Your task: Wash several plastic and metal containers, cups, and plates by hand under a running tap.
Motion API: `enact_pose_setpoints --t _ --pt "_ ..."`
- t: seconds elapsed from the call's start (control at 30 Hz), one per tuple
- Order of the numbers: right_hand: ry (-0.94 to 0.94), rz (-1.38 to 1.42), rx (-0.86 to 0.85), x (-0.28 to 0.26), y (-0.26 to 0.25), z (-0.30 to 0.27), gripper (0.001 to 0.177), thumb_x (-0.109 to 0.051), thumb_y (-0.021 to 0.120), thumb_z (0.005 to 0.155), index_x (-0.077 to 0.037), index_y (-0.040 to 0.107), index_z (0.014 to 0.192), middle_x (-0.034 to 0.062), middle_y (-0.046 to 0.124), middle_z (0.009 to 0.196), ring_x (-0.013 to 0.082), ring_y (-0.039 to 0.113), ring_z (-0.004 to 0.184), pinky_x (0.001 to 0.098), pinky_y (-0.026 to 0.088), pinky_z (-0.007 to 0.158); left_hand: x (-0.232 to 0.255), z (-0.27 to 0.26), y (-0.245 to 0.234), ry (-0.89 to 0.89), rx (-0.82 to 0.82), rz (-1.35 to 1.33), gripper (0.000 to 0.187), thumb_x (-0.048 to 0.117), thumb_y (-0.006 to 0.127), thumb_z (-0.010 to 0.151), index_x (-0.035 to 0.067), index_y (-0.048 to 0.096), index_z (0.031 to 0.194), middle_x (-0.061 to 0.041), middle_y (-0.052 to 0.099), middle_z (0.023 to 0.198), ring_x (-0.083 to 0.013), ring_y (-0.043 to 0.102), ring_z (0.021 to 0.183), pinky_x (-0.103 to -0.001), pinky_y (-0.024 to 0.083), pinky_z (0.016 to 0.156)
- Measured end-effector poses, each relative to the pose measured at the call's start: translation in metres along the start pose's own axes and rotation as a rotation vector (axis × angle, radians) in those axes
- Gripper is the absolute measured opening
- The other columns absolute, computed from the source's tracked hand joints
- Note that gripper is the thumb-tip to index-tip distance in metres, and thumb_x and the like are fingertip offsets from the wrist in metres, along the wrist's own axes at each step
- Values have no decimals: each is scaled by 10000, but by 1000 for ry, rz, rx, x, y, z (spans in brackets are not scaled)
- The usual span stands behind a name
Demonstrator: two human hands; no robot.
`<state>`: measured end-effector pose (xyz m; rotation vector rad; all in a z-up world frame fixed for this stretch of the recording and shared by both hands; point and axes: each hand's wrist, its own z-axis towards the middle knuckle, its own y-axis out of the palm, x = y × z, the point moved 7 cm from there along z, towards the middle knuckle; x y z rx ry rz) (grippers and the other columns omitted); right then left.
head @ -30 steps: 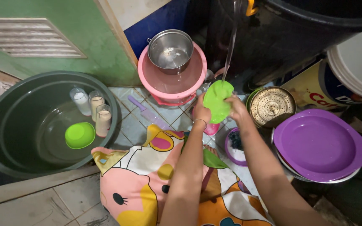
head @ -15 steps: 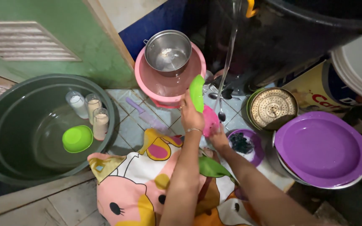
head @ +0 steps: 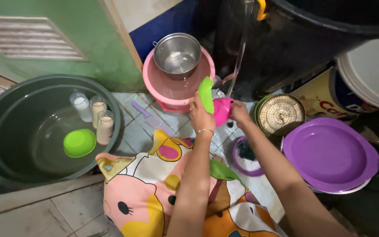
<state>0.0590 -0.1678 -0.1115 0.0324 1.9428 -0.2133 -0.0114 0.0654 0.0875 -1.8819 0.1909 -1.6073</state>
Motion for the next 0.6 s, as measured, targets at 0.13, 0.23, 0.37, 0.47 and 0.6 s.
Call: enact_pose_setpoints --t 0.13,0.23,0.37,0.47,0.6 --pt "58 168 1 -16 -13 -2 189 -116 487 990 -115 659 1069 53 691 907 190 678 737 377 588 647 -5 -3 -4 48 38 58 803 -19 627 802 188 338 1522 -211 526 1404 -461 587 1202 -539 508 938" --pt "11 120 -7 -29 -32 0 174 -150 522 1014 -81 657 1101 64 702 941 199 686 770 377 598 684 -10 -4 1 69 67 118 793 -21 615 836 194 338 1547 -194 531 1432 -445 597 1200 -529 512 956" --pt "-88 -6 -34 -93 -21 -49 165 -169 582 1012 -60 642 1120 83 713 979 212 698 812 391 607 711 -7 -6 5 89 57 86 810 5 640 745 148 350 1488 -232 490 1457 -458 577 1193 -527 504 934" --pt "-392 -335 31 -148 -2 -97 216 -142 662 922 -50 656 1117 123 743 998 244 740 845 407 608 731 -45 9 49 44 38 -148 606 127 647 921 185 425 1483 -220 576 1376 -470 566 1209 -543 471 975" --pt "-718 -876 147 -158 38 -149 229 -120 665 875 -97 717 1096 161 748 1000 354 729 828 465 582 730 -47 5 50 -341 -120 -425 539 130 538 925 207 457 1453 -184 605 1361 -418 614 1230 -544 527 975"
